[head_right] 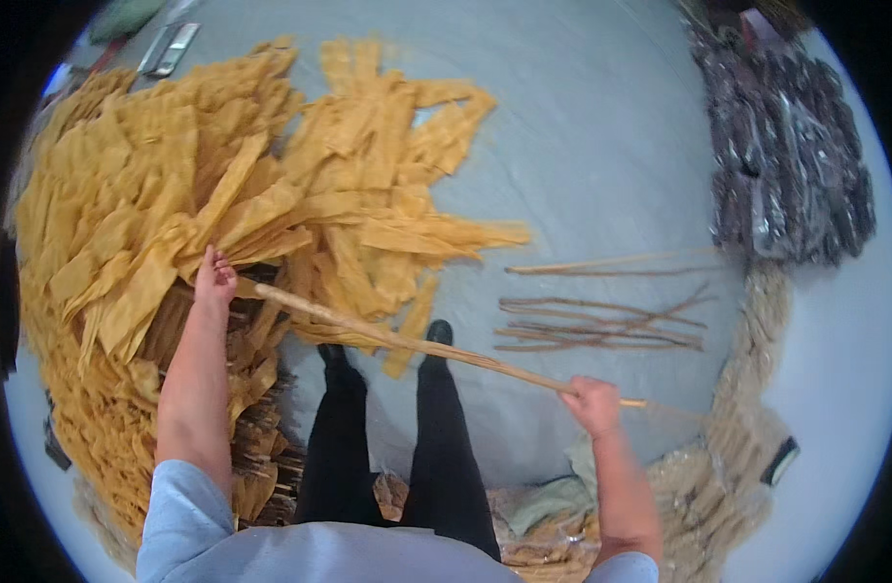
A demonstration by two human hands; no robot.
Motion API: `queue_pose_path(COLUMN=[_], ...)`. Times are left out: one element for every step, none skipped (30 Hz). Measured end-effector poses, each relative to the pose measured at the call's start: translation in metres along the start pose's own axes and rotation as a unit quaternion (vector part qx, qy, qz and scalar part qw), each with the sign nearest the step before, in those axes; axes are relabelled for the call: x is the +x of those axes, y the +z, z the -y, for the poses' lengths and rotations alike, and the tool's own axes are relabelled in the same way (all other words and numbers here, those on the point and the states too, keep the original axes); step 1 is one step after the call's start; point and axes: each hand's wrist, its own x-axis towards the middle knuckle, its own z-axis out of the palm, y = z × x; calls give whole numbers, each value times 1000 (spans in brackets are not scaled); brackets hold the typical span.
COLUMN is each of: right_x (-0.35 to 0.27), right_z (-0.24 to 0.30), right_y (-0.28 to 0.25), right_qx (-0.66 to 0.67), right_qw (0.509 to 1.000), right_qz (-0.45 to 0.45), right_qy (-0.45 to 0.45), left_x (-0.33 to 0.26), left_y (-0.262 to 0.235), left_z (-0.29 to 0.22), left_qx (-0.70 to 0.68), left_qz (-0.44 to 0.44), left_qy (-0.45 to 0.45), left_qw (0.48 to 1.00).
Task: The person repeatedly picks up thin wooden skewers and inserts them into individual sheets of dried tofu from a large pile. The person then places the skewered tofu onto a metal rack. The person continues this process throughout the clip.
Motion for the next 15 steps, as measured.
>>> queue_pose_path(right_x=[-6,-7,-1,5,9,14,19,17,13,15,11,12,10,16,26], right_z=[-19,-28,-33,-40,-50,-60,-67,-83,-106,-119,-140,-151,-165,-171,-171], right_y=[-6,-8,-11,-12,-10,-4,5,13,21,21,28,30,33,36,40], right_qx=[-13,-22,-31,-39,-49,-57,-59,-58,-54,-59,-78,-129,-208,-258,-310], right_qw=[1000,1000,999,999,999,998,998,998,998,997,994,983,959,939,914], right_qz=[9,13,15,18,16,15,16,19,18,48,56,72,132,140,145], right_qy=[5,6,5,-2,0,1,-5,5,12,27,57,106,136,177,215], left_x=[-13,-32,-61,-92,-112,-126,-132,-131,-135,-138,-143,-148,-156,-164,-161], left_y=[10,23,44,63,71,75,70,59,51,39,32,26,31,36,26], left_z=[19,40,71,103,124,140,156,171,182,183,185,187,191,198,216], left_qx=[98,196,261,322,285,247,171,93,-19,-131,-110,-90,-48,-9,62], left_qz=[13,27,51,70,138,202,227,250,228,204,186,165,140,114,147], left_qy=[-35,-66,-91,-112,-183,-252,-284,-308,-321,-318,-290,-263,-276,-292,-282], left_qw=[994,978,960,937,931,914,916,913,919,917,932,946,950,950,946])
